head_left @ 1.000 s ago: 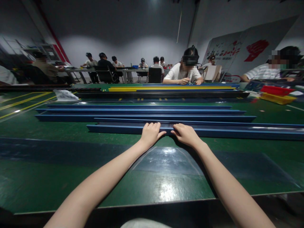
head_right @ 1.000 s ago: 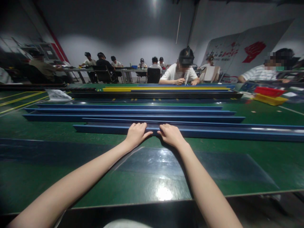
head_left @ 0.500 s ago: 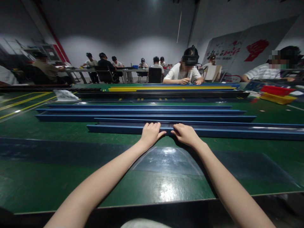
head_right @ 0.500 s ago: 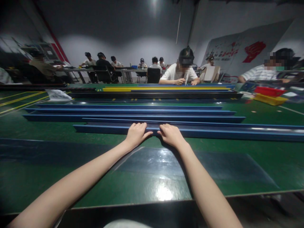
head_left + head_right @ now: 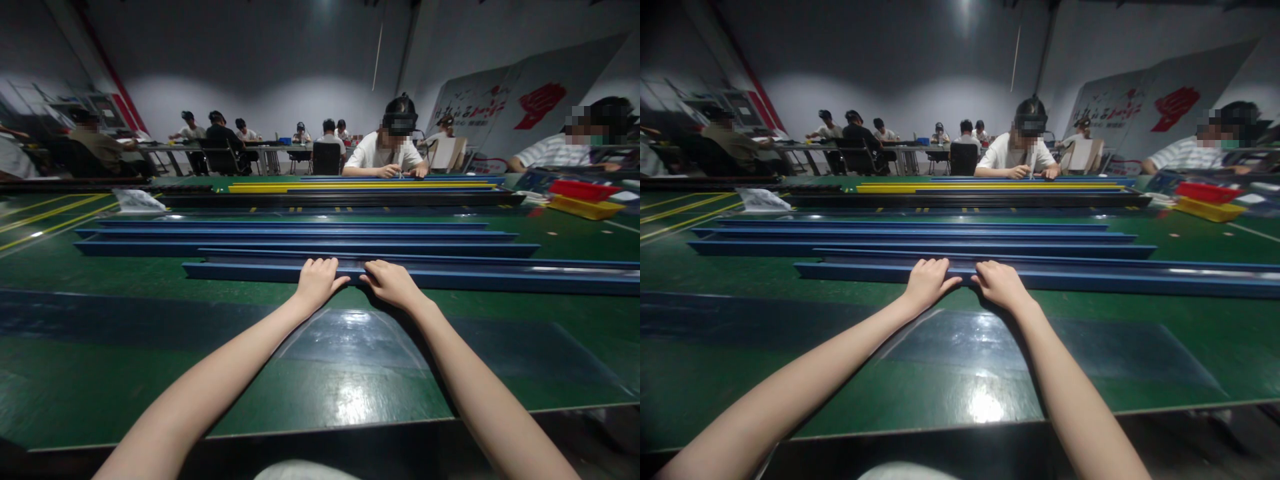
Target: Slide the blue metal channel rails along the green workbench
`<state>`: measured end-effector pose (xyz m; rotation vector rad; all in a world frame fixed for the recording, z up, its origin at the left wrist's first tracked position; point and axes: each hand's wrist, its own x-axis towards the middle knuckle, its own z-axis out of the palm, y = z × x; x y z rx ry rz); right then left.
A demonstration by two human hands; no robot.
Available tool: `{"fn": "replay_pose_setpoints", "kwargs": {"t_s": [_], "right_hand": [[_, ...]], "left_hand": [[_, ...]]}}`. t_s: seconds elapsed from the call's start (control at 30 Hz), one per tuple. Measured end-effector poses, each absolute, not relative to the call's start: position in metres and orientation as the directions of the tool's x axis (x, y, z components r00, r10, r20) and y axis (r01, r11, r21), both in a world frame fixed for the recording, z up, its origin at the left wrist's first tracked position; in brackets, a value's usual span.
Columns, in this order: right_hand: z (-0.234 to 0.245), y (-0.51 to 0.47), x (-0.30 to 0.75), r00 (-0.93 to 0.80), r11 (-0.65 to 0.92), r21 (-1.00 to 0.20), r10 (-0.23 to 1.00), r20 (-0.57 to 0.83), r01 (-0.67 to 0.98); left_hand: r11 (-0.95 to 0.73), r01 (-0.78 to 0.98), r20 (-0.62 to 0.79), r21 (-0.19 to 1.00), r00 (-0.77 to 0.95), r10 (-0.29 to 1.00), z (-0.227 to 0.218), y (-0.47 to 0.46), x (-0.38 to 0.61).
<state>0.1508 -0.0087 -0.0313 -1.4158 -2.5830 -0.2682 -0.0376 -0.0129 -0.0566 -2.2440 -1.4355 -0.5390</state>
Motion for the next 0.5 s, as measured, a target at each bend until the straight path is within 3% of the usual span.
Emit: {"fn": "replay_pose_setpoints", "kwargs": {"t_s": [0.5], "right_hand": [[-0.0317,-0.0089,0.1508,-0.521,0.518,0.078,0.821,0.234,0.852]], "left_hand": [[-0.379,0.917,0.521,-0.126,0.386,0.761,-0.0550,-0.0143,-0.0366]]}}
